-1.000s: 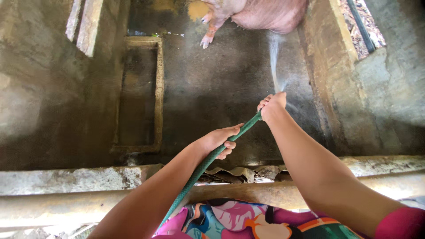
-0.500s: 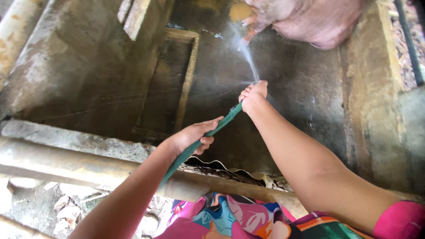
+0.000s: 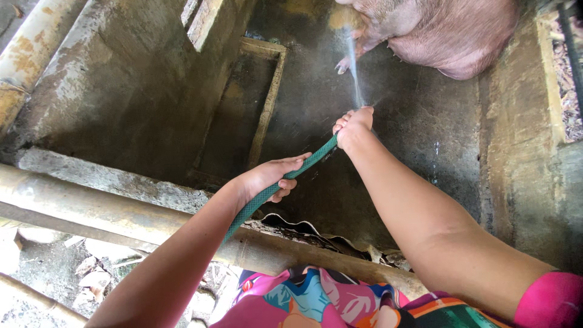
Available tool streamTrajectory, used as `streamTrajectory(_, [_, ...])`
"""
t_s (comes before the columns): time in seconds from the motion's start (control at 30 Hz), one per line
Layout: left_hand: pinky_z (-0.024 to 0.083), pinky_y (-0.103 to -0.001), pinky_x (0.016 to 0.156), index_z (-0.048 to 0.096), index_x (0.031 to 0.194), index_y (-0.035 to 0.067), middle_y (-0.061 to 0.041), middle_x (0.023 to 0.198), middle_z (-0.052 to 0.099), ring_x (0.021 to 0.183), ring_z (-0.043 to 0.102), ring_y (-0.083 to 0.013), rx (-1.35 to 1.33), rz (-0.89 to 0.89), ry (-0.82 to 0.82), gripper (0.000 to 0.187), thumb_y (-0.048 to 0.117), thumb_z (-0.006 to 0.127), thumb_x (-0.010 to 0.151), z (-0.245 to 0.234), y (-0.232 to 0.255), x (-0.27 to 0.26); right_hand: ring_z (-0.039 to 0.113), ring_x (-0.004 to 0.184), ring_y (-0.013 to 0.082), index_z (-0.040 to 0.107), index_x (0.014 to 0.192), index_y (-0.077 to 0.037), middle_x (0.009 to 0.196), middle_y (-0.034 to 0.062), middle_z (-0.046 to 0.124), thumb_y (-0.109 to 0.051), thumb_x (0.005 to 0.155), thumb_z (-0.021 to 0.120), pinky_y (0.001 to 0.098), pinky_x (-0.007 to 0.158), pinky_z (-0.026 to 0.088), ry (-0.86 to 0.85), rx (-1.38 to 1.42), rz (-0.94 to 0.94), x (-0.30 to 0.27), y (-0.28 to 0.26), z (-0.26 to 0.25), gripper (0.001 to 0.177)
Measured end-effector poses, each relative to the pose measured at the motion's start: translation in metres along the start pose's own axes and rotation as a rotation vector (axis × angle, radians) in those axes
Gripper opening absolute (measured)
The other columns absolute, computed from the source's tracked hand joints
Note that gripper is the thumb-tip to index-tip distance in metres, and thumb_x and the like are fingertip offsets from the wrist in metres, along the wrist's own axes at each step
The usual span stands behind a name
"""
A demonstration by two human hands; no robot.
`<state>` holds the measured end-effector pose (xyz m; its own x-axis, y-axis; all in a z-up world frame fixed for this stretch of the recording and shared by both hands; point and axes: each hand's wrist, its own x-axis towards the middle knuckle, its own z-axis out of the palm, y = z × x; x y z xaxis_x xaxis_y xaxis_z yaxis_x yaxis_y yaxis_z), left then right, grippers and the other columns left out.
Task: The person uses a green hose to spray water onto a pig inside a concrete pen. The person directs the water stream over the pig's body and the pen floor, then moves the hose away from the pen.
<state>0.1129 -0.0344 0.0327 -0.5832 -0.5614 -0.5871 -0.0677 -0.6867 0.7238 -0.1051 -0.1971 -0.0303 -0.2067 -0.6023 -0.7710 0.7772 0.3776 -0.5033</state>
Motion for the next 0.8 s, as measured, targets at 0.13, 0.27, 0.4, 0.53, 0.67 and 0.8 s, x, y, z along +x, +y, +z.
streamTrajectory(0.13, [0.031,-0.021,0.038,0.03,0.162,0.033,0.009,0.053,0.034,0.042,0.034,-0.0042,0.027,0.014,0.018,0.061,0.047,0.041,0.104,-0.001,0.003,-0.001,0.026,0.042,0.0133,0.027,0.058,-0.017,0.051,-0.0035,0.026,-0.051,0.097,0.04,0.0285,0.046,0.023,0.003,-0.033,-0.015,-0.004,-0.004,0.01,0.053])
streamTrajectory(0.27, [0.032,-0.022,0.038,0.028,0.162,0.034,0.009,0.053,0.032,0.042,0.033,-0.0044,0.017,0.023,0.009,0.061,0.046,0.04,0.104,-0.002,0.007,0.0,0.026,0.042,0.0133,0.026,0.059,-0.017,0.051,-0.0035,0.026,-0.048,0.098,0.038,0.0287,0.046,0.024,0.0,-0.062,-0.032,-0.006,-0.004,0.012,0.052])
streamTrajectory(0.4, [0.032,-0.022,0.039,0.029,0.162,0.034,0.009,0.054,0.032,0.043,0.032,-0.0044,0.037,0.014,0.024,0.06,0.046,0.04,0.105,-0.001,0.006,0.001,0.025,0.041,0.0138,0.025,0.059,-0.017,0.051,-0.0031,0.025,-0.046,0.098,0.037,0.0292,0.046,0.023,-0.02,-0.043,-0.021,-0.003,-0.004,0.012,0.05])
streamTrajectory(0.53, [0.031,-0.021,0.04,0.03,0.162,0.035,0.009,0.054,0.032,0.044,0.032,-0.0043,0.017,0.014,0.019,0.06,0.046,0.041,0.104,0.0,0.006,0.001,0.026,0.042,0.0133,0.027,0.06,-0.017,0.051,-0.0032,0.027,-0.047,0.099,0.036,0.0289,0.046,0.024,0.004,-0.054,-0.031,0.0,-0.003,0.011,0.05])
streamTrajectory(0.67, [0.031,-0.021,0.04,0.031,0.162,0.035,0.009,0.055,0.032,0.044,0.033,-0.0043,0.014,0.018,0.015,0.059,0.046,0.042,0.104,0.001,0.007,0.002,0.026,0.042,0.013,0.027,0.061,-0.017,0.052,-0.0033,0.026,-0.047,0.099,0.036,0.0288,0.046,0.023,-0.019,-0.047,-0.028,0.001,-0.005,0.01,0.05])
streamTrajectory(0.8, [0.031,-0.021,0.04,0.032,0.161,0.036,0.01,0.054,0.033,0.044,0.033,-0.0041,0.029,0.015,0.029,0.059,0.046,0.042,0.104,0.002,0.007,0.003,0.026,0.042,0.0131,0.027,0.061,-0.017,0.052,-0.0035,0.027,-0.045,0.099,0.037,0.0288,0.046,0.023,-0.014,-0.049,-0.033,0.001,-0.006,0.01,0.048])
